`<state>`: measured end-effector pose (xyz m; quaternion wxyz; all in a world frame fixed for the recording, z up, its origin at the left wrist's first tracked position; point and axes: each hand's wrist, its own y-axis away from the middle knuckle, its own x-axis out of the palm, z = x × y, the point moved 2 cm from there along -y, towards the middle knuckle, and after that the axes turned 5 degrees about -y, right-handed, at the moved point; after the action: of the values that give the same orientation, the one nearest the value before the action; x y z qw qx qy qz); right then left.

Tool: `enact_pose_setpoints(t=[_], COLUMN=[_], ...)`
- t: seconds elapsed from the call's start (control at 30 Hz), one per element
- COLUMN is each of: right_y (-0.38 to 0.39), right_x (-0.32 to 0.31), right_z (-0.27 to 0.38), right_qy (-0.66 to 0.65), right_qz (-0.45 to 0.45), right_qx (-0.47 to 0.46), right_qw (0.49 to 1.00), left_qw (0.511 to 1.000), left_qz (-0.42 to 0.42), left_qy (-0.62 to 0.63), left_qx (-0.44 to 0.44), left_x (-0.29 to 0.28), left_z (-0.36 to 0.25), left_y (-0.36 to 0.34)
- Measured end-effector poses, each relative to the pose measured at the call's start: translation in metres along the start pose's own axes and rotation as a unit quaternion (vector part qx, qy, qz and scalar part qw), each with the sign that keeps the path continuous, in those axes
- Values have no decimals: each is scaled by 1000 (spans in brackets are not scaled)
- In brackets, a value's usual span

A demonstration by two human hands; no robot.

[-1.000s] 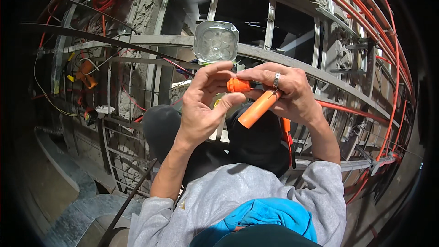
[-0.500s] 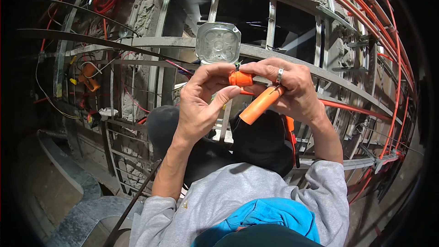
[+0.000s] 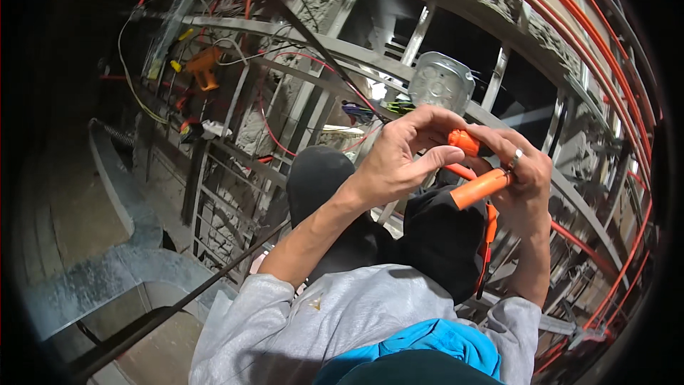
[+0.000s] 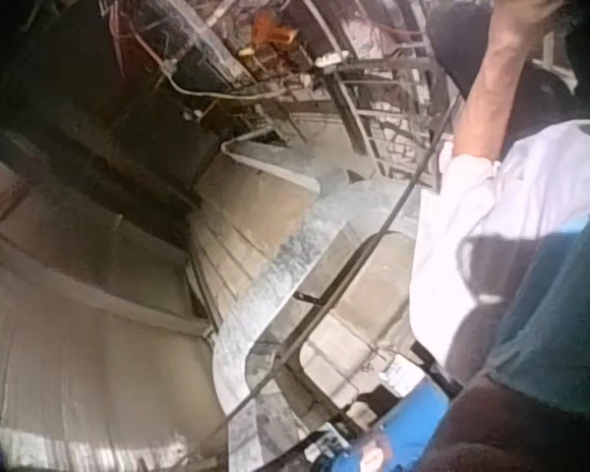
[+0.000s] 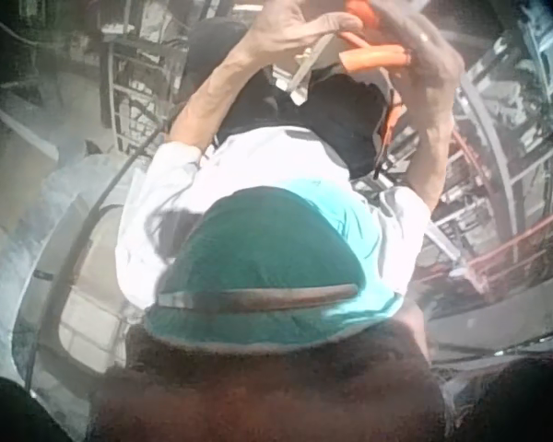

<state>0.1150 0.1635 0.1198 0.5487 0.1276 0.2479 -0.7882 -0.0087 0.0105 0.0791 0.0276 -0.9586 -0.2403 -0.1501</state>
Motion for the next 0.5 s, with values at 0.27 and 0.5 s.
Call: enact_pose_setpoints(t=[0.27,0.5], right_y=[3,1], right_x=[-2,-5], right_z=[3,7], right_qy=[45,36], right_qz=[-2,-6], right_qx=[-6,-11], right_qw=[999,999], left_qw=[987,1000], left_qz=[28,-5], left_qy=[-75,-20], left_qx=[-139,0], left_x=[0,-4], left_z=[-18,-5], left_y=[0,0])
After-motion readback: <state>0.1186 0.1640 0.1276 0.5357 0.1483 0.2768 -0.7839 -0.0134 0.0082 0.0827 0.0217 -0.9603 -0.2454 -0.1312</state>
